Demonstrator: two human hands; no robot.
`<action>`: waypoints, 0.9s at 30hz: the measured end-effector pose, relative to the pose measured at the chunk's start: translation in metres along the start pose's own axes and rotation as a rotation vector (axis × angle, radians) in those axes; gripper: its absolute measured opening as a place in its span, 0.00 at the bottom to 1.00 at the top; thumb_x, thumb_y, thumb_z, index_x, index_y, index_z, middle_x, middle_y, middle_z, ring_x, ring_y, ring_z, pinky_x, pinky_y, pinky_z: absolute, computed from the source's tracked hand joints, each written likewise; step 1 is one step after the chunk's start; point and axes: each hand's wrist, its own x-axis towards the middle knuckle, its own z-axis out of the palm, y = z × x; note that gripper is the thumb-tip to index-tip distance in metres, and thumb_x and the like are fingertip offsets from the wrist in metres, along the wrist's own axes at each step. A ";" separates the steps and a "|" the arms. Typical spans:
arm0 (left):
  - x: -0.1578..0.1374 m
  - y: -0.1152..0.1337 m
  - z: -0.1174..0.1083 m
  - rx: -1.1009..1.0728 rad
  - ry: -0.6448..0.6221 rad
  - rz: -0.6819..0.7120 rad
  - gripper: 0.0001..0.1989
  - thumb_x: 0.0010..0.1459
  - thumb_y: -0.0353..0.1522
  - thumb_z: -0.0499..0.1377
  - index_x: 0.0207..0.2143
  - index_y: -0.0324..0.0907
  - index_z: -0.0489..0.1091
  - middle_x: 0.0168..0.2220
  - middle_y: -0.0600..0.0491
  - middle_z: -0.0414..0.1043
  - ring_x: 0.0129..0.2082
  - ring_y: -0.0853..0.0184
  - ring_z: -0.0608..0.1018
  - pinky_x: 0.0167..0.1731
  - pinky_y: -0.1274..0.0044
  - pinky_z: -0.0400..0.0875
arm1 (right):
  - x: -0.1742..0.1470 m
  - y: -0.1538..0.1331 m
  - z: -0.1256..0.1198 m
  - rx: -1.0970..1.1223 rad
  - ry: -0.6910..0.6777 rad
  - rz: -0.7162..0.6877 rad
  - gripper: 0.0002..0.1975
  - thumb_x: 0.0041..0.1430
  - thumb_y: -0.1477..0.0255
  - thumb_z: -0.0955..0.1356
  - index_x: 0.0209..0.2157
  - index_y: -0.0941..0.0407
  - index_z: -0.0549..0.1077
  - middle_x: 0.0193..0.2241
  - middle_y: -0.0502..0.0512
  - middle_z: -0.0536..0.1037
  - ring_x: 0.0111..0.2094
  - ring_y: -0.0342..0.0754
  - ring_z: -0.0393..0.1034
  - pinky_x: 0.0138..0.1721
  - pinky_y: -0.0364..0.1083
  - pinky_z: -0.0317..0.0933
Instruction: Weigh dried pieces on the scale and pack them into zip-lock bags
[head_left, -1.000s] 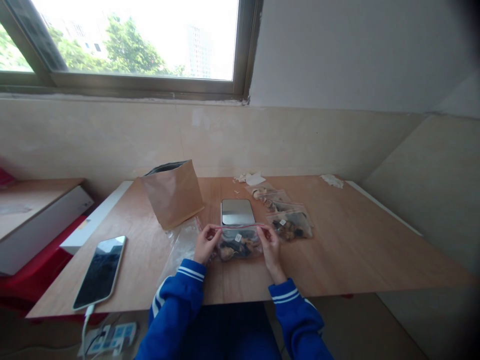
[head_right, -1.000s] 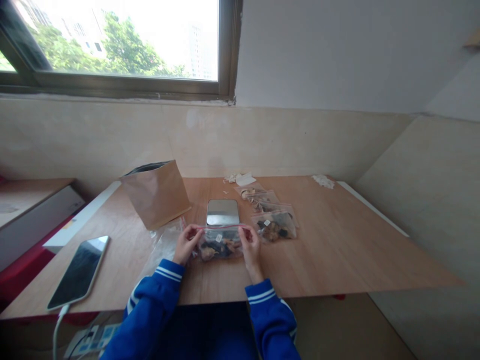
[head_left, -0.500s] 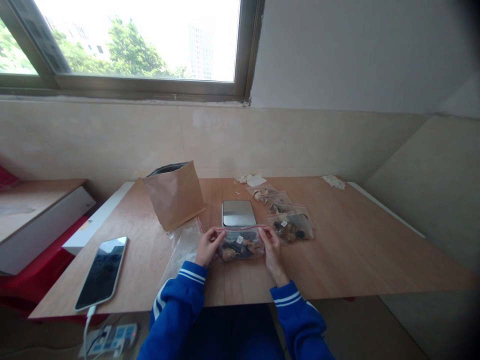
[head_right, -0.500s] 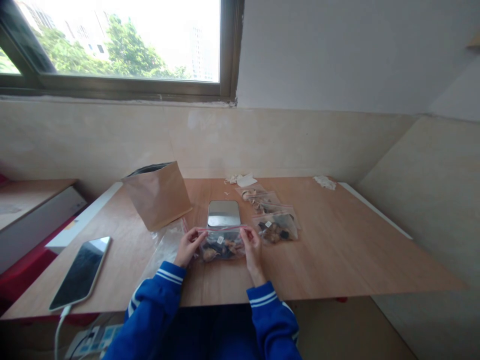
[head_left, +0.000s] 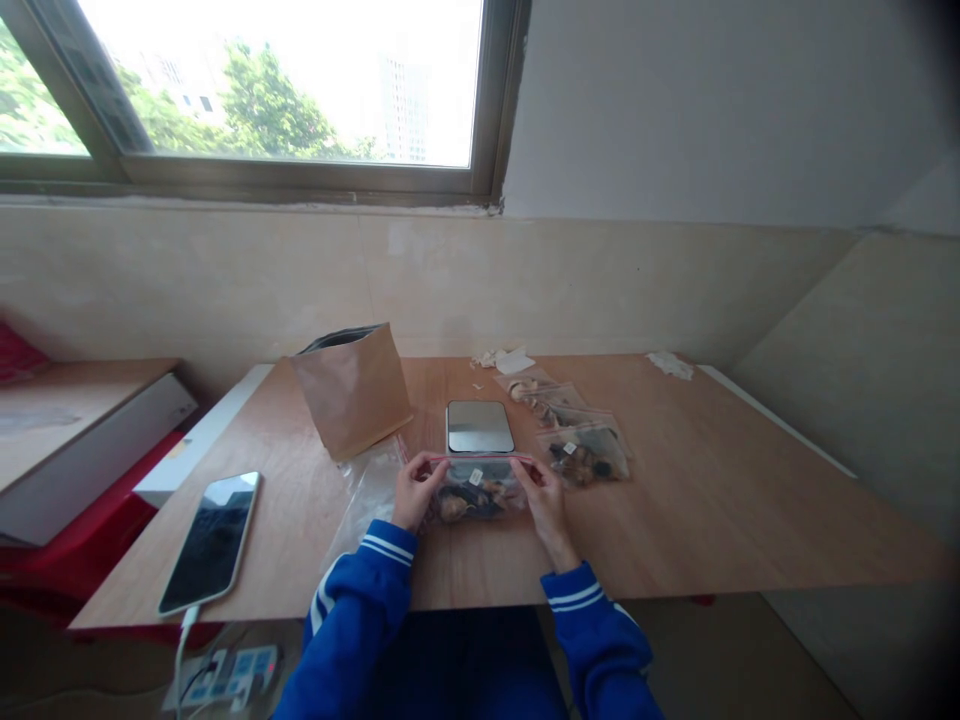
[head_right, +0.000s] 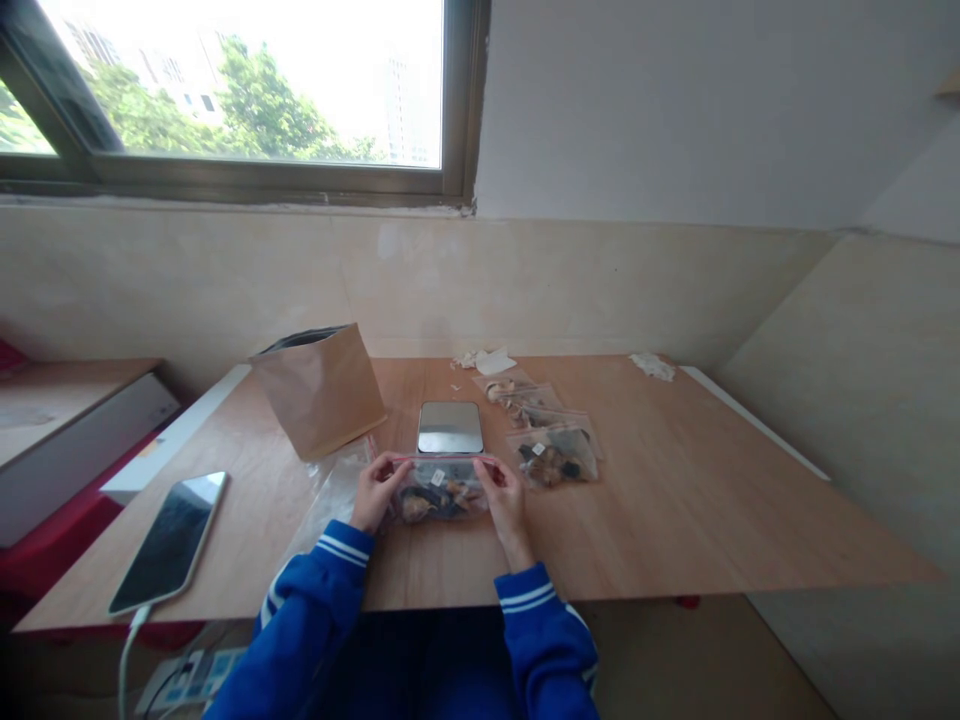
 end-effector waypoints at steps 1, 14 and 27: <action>0.000 -0.001 0.000 0.009 0.005 -0.001 0.16 0.51 0.43 0.64 0.30 0.38 0.74 0.26 0.54 0.73 0.26 0.70 0.73 0.27 0.80 0.67 | 0.001 0.000 0.000 -0.004 0.001 -0.005 0.18 0.49 0.58 0.73 0.34 0.58 0.79 0.31 0.55 0.80 0.34 0.50 0.74 0.35 0.49 0.70; -0.001 0.002 0.002 -0.023 -0.080 -0.055 0.17 0.51 0.43 0.64 0.33 0.37 0.76 0.29 0.51 0.77 0.29 0.67 0.76 0.31 0.77 0.71 | -0.002 -0.003 0.003 0.039 -0.112 0.055 0.16 0.49 0.58 0.73 0.33 0.57 0.79 0.30 0.55 0.81 0.33 0.50 0.75 0.35 0.47 0.70; -0.003 0.004 0.003 0.083 -0.008 0.026 0.15 0.50 0.43 0.64 0.31 0.38 0.75 0.27 0.52 0.75 0.25 0.69 0.75 0.26 0.79 0.68 | -0.003 -0.009 0.002 -0.040 -0.067 -0.047 0.15 0.48 0.59 0.73 0.30 0.56 0.79 0.28 0.54 0.79 0.33 0.50 0.74 0.37 0.49 0.69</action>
